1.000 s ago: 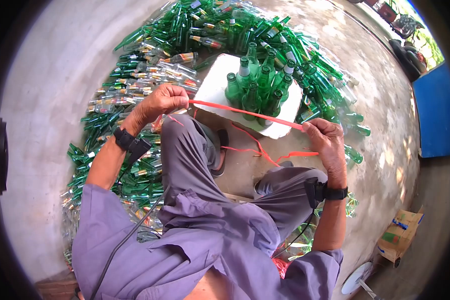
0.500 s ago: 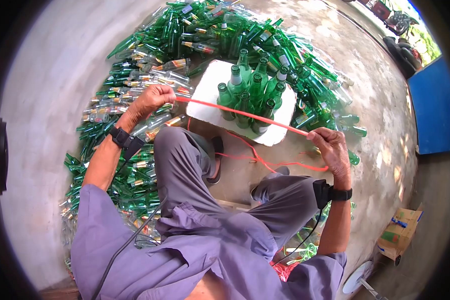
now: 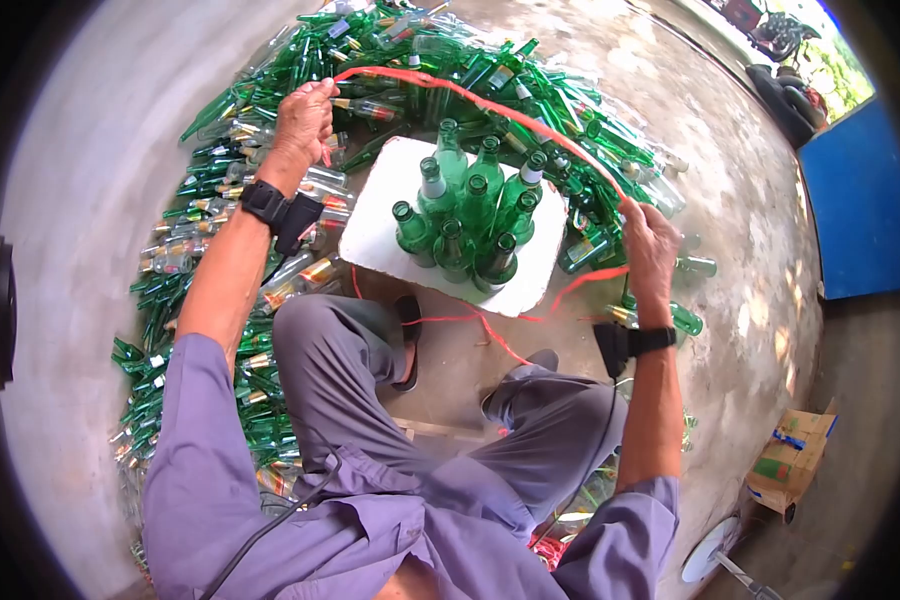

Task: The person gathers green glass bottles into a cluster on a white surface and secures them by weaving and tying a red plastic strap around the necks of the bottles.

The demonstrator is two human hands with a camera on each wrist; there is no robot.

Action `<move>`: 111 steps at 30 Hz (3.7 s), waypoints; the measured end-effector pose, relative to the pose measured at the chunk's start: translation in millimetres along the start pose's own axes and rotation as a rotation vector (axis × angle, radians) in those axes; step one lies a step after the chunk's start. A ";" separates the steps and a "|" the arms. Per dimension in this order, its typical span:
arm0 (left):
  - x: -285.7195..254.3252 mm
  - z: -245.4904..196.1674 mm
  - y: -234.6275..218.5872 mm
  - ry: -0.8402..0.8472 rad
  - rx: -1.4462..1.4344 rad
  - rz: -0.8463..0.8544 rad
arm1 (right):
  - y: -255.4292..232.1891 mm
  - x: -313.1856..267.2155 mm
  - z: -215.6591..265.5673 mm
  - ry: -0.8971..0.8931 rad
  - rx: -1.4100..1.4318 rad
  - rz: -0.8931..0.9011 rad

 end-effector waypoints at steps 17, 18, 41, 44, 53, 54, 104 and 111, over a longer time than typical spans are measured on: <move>-75.5 193.0 -4.4 -0.202 1.416 0.715 | 143.3 -16.7 -135.4 0.443 0.141 0.215; -77.9 195.5 -5.5 -0.201 1.418 0.713 | 143.7 -17.3 -137.7 0.442 0.143 0.216; -194.9 272.7 -10.9 -0.377 1.174 1.050 | 159.3 -75.4 -172.1 0.342 -0.093 0.407; -191.3 257.8 -5.3 -0.279 1.138 0.870 | 159.1 -96.0 -170.0 0.411 -0.128 0.484; -188.8 278.4 -5.1 -0.096 1.078 0.851 | 207.6 -159.1 -212.9 0.228 -0.035 0.810; -187.9 274.4 -6.2 -0.210 1.049 0.799 | 203.0 -180.1 -183.4 0.878 0.459 0.723; -205.7 191.4 -22.4 -0.570 1.034 0.499 | 314.0 -180.1 -81.8 0.379 0.531 0.796; -171.6 211.2 -29.9 -0.343 0.951 0.584 | 310.7 -180.7 -100.2 0.737 0.538 0.658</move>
Point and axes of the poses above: each hand's wrist, its own x-axis towards the middle knuckle, its own y-axis out of the palm, z = x × y, the point moved 7 cm from there along x, towards the middle knuckle, and after that the axes turned 4 degrees about -x, right-handed, at the moved point
